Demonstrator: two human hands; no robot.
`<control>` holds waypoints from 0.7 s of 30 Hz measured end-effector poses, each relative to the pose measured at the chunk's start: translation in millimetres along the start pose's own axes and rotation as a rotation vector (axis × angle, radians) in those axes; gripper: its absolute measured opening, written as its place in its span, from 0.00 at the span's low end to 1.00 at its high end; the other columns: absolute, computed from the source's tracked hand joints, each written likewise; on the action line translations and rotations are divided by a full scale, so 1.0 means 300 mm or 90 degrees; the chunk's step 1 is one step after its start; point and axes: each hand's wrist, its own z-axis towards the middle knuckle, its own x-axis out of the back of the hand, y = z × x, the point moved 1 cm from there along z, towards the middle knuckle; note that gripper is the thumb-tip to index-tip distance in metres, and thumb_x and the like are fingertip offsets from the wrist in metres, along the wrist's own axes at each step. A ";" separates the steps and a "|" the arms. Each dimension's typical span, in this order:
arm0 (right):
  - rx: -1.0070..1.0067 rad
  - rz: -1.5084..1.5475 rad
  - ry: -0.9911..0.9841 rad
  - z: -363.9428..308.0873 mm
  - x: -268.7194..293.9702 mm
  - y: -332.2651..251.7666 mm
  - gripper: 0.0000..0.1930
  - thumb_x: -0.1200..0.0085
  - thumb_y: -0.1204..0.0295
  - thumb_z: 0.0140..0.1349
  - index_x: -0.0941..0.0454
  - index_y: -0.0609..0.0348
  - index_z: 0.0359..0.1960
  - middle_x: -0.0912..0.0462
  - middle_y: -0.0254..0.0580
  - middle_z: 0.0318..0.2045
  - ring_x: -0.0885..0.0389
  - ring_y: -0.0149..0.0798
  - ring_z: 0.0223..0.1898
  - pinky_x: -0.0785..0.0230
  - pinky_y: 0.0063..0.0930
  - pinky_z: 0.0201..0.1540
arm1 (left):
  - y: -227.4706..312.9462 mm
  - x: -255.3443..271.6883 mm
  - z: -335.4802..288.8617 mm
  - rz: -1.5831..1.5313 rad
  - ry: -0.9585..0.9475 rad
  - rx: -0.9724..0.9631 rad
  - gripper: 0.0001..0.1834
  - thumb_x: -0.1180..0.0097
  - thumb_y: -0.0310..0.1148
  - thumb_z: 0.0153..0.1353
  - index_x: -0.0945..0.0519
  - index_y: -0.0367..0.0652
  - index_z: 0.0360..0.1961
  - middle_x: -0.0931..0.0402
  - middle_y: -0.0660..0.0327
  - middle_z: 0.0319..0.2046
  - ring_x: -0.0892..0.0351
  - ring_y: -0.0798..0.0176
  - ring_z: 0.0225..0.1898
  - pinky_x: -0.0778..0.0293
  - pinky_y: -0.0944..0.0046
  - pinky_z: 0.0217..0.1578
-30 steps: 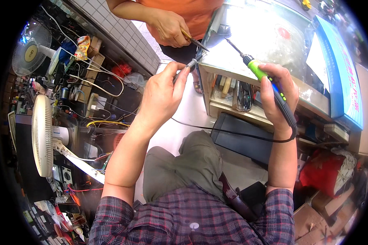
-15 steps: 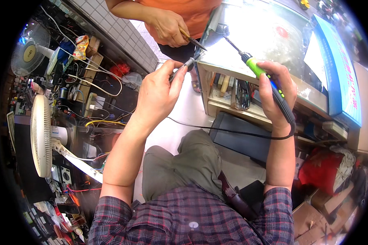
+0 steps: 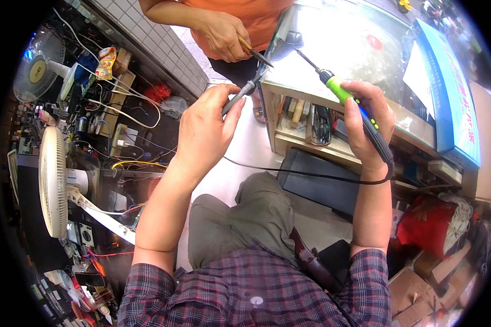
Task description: The person uses a soldering iron to heat and join a small wire or connector while seated on the floor. They hold the wire with one hand and apply the soldering iron with the other, repeating the process on different sections.
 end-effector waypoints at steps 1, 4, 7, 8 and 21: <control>0.004 0.009 0.003 -0.003 -0.004 0.003 0.13 0.38 0.77 0.66 0.15 0.60 0.52 0.11 0.41 0.38 0.16 0.31 0.35 0.24 0.25 0.41 | -0.007 -0.006 -0.005 -0.005 0.006 -0.004 0.11 0.32 0.30 0.70 0.15 0.37 0.49 0.16 0.50 0.35 0.15 0.52 0.34 0.21 0.58 0.37; 0.003 0.037 -0.043 -0.018 0.003 0.012 0.12 0.38 0.77 0.66 0.15 0.61 0.51 0.11 0.43 0.41 0.15 0.32 0.37 0.23 0.26 0.42 | -0.027 -0.020 -0.013 0.008 0.016 -0.021 0.09 0.32 0.28 0.69 0.16 0.37 0.47 0.15 0.50 0.37 0.13 0.48 0.36 0.20 0.56 0.39; -0.006 0.056 -0.081 -0.017 0.001 0.003 0.12 0.38 0.77 0.66 0.15 0.61 0.51 0.12 0.43 0.43 0.15 0.32 0.38 0.23 0.27 0.43 | -0.034 -0.019 -0.015 0.030 0.023 -0.047 0.08 0.32 0.27 0.69 0.16 0.37 0.46 0.16 0.50 0.39 0.13 0.45 0.37 0.19 0.54 0.38; -0.007 0.066 -0.087 -0.016 -0.002 0.003 0.13 0.38 0.77 0.66 0.15 0.61 0.51 0.12 0.43 0.43 0.15 0.32 0.38 0.23 0.27 0.43 | -0.033 -0.018 -0.014 0.037 0.022 -0.046 0.08 0.32 0.27 0.68 0.16 0.37 0.46 0.16 0.51 0.39 0.13 0.44 0.37 0.19 0.53 0.38; 0.050 0.037 -0.138 0.021 -0.038 0.064 0.16 0.36 0.79 0.60 0.14 0.62 0.51 0.11 0.46 0.39 0.13 0.39 0.36 0.21 0.30 0.43 | -0.068 -0.057 0.032 0.048 0.005 -0.040 0.07 0.33 0.27 0.69 0.15 0.36 0.46 0.16 0.50 0.38 0.13 0.44 0.38 0.19 0.53 0.38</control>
